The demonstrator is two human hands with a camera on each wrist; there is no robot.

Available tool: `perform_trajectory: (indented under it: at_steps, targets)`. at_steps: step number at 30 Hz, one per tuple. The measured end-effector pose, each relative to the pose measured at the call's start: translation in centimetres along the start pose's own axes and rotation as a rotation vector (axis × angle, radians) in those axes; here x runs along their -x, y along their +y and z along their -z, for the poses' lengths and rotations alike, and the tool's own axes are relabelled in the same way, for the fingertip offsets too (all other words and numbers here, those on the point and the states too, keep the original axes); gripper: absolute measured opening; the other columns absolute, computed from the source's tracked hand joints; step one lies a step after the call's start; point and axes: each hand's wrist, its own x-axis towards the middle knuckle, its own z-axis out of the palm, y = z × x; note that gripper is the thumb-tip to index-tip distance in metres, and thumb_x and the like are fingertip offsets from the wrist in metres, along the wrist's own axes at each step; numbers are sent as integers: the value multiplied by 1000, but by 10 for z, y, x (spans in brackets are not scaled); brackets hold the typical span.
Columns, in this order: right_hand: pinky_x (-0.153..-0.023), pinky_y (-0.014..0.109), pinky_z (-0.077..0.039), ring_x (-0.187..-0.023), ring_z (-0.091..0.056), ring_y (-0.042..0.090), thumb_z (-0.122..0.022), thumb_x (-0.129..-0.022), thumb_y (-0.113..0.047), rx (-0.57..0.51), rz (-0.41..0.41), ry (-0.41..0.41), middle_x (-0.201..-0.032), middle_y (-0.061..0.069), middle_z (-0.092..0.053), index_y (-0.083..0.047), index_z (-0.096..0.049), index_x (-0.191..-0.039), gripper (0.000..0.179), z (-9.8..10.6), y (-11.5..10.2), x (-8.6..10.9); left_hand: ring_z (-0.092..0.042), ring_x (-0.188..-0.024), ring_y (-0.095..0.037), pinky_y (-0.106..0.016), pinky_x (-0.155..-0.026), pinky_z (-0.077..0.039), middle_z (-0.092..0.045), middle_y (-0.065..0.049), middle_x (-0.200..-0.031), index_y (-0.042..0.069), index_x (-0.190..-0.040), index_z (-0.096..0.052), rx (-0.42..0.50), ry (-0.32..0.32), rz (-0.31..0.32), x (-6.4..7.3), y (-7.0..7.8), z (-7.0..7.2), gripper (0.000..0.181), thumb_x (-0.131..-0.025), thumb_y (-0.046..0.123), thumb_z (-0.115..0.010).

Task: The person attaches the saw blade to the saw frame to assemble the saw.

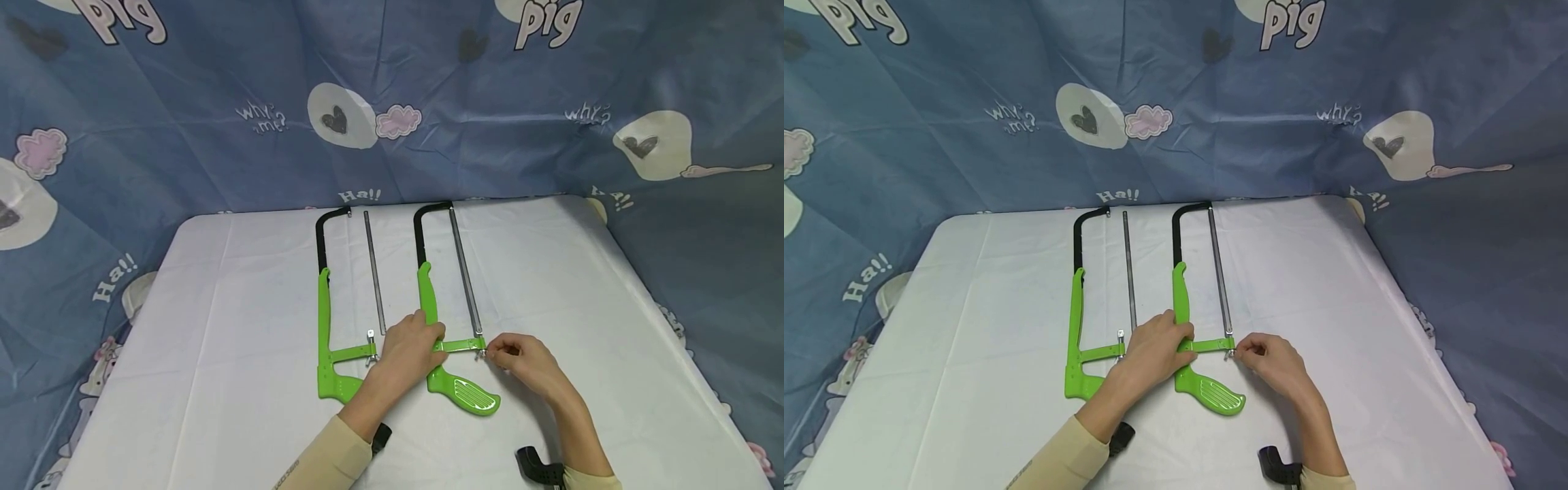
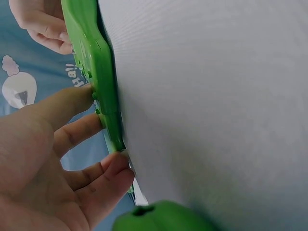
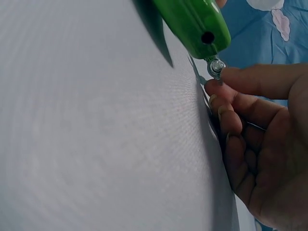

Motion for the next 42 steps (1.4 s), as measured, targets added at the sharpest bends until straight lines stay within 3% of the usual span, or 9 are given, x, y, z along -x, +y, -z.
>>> perform_trajectory:
  at_steps: [12,24,42]
  targets:
    - [-62,25,-40,-68,-51,12,-74,-85,-15,20,4,31,-73,-3,-57,-14,-71,-88,5,-3,0,0,-51,-70,-14,-25,-51,-37,-58,-3,-86,19,-98,-74,-4,3,-1,0,0,0,21,-85,35,-75]
    - [-66,25,-42,-73,-54,13,-73,-83,-13,11,-28,15,-77,-2,-64,-14,-73,-89,6,-4,-3,0,-51,-71,-14,-26,-52,-36,-58,-3,-88,20,-100,-74,9,-5,9,0,-2,0,21,-85,35,-75]
    - [-64,24,-43,-74,-53,14,-80,-80,-23,-46,-40,-38,-79,1,-62,-12,-74,-91,17,0,-3,1,-51,-73,-14,-25,-52,-37,-58,-3,-89,20,-101,-73,1,-32,12,-1,0,3,22,-85,36,-75]
